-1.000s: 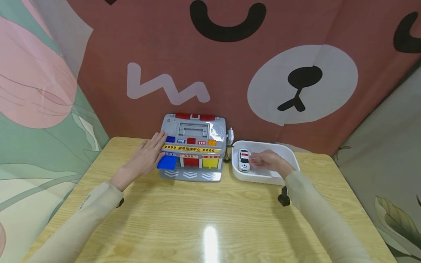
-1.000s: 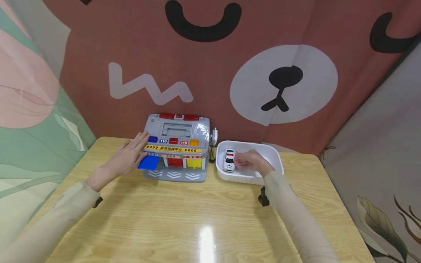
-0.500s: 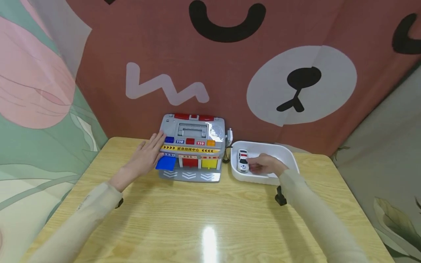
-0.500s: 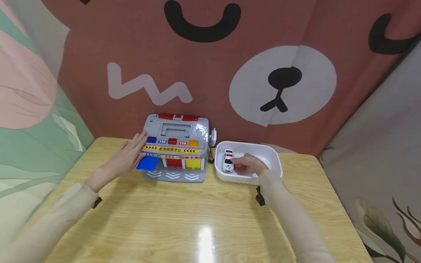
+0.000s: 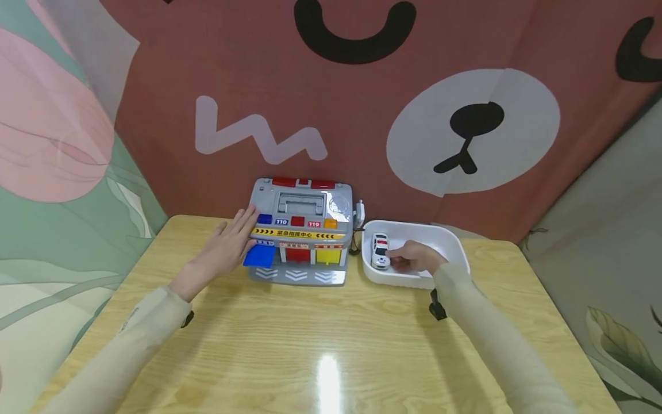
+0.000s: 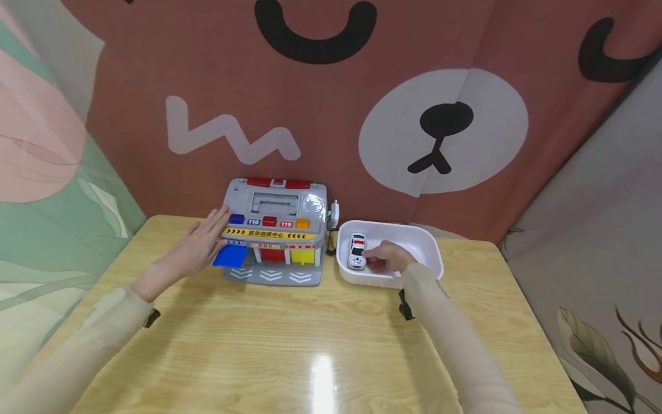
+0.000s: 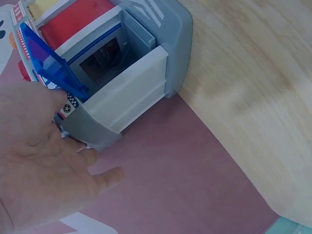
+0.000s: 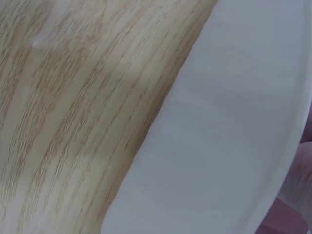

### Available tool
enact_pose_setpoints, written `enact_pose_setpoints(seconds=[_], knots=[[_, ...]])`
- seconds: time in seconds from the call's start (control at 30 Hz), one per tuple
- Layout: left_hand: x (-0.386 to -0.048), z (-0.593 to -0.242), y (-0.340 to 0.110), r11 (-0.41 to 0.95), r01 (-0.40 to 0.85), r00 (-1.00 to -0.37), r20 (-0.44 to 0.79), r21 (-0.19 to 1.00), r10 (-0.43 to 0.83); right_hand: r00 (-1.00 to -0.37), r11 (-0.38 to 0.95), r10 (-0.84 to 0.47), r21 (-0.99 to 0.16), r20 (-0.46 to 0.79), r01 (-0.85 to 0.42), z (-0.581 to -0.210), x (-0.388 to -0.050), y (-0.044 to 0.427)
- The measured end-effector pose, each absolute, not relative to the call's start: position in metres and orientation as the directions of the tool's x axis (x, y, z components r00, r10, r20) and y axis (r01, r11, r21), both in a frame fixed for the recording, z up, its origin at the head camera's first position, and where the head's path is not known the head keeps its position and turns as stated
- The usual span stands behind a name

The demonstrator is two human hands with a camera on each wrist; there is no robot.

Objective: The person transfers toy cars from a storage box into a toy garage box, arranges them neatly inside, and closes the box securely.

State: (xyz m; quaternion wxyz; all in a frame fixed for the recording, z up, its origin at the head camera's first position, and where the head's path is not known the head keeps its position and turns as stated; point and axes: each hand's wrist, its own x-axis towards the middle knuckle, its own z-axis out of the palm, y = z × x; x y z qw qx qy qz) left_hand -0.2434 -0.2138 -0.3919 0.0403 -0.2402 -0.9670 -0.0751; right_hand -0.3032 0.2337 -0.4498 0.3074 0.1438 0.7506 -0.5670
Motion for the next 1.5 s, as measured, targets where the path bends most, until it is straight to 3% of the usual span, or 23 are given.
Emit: enact_pose_setpoints(seconds=[0.6, 0.83, 1.1, 1.5], knots=[[-0.242, -0.394, -0.215, 0.869, 0.476, -0.878, 0.132, 0.133, 0.460, -0.717, 0.224, -0.133, -0.726, -0.684, 0.650, -0.443, -0.305, 0.244], [-0.243, -0.399, -0.214, 0.857, 0.496, -0.866, 0.155, 0.142, 0.476, -0.690, 0.205, -0.222, -0.725, -0.689, 0.658, -0.444, -0.305, 0.250], [-0.244, -0.395, -0.217, 0.867, 0.471, -0.881, 0.126, 0.164, 0.455, -0.708, 0.195, -0.294, -0.766, -0.642, 0.613, -0.435, -0.307, 0.247], [-0.245, -0.397, -0.218, 0.860, 0.479, -0.877, 0.142, 0.175, 0.459, -0.769, 0.004, -0.325, -0.813, -0.551, 0.582, -0.419, -0.290, 0.249]])
